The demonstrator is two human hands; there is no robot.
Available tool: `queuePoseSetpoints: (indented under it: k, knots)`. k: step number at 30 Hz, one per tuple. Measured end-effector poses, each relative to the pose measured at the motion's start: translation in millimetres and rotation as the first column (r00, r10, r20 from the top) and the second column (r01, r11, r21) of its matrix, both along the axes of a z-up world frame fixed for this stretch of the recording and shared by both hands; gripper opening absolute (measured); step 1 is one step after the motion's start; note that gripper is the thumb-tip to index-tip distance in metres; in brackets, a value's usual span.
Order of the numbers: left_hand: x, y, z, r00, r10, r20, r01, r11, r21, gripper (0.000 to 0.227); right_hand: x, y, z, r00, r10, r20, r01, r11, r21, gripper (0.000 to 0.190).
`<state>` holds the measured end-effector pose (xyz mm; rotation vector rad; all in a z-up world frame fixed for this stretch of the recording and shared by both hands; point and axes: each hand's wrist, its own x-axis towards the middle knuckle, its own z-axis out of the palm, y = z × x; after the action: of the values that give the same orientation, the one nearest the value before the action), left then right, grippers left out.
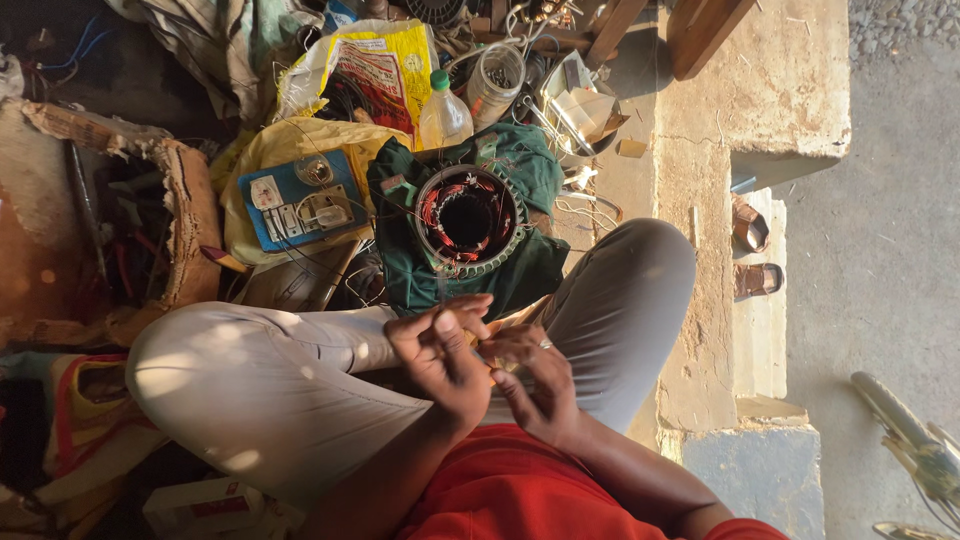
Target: The person sits cross-legged on the floor and works on a motor stator, stripping and twisting copper wires, and connecting them to a power strip with a light bulb. The person handles the wires and the power strip throughout the task.
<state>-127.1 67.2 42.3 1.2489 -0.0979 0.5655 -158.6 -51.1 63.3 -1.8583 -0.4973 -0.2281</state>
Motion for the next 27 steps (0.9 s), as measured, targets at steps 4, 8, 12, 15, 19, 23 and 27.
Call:
queuePoseSetpoints:
  k: [4,8,12,15,19,23,27]
  knots:
    - [-25.1,25.5,-0.2,0.996,0.082,-0.036,-0.079,0.995,0.064,0.013,-10.3,12.7,-15.4,0.934,0.256,-0.249,-0.21,0.957,0.198,0.018]
    - [-31.4,36.6,-4.7,0.994,0.112,0.012,-0.112,0.981,0.161,0.011,-18.5,18.3,-28.1,0.92,0.327,-0.217,-0.251,0.915,0.316,0.015]
    - [-38.4,46.8,-13.1,0.997,0.08,0.024,-0.083,0.984,0.158,0.014,-28.2,7.8,-41.9,0.943,0.226,-0.244,-0.107,0.901,0.42,0.01]
    - [-43.3,57.5,-19.9,0.998,0.068,-0.01,-0.065,0.986,0.155,0.013,-34.4,-4.0,-51.0,0.973,0.019,-0.229,0.082,0.902,0.424,0.016]
    - [-39.3,86.6,-23.8,0.986,0.158,-0.05,-0.151,0.98,0.127,0.012,-23.1,-26.5,-56.2,0.976,-0.134,-0.172,0.201,0.857,0.474,0.022]
    - [-27.2,120.2,-24.8,0.956,0.292,-0.041,-0.278,0.94,0.196,0.01,-20.4,-41.4,-46.8,0.946,-0.316,-0.066,0.323,0.926,0.194,0.012]
    - [-27.5,139.4,-28.8,0.924,0.37,-0.094,-0.314,0.876,0.366,0.011,-15.3,-42.6,-43.3,0.951,-0.307,-0.041,0.31,0.941,0.137,0.007]
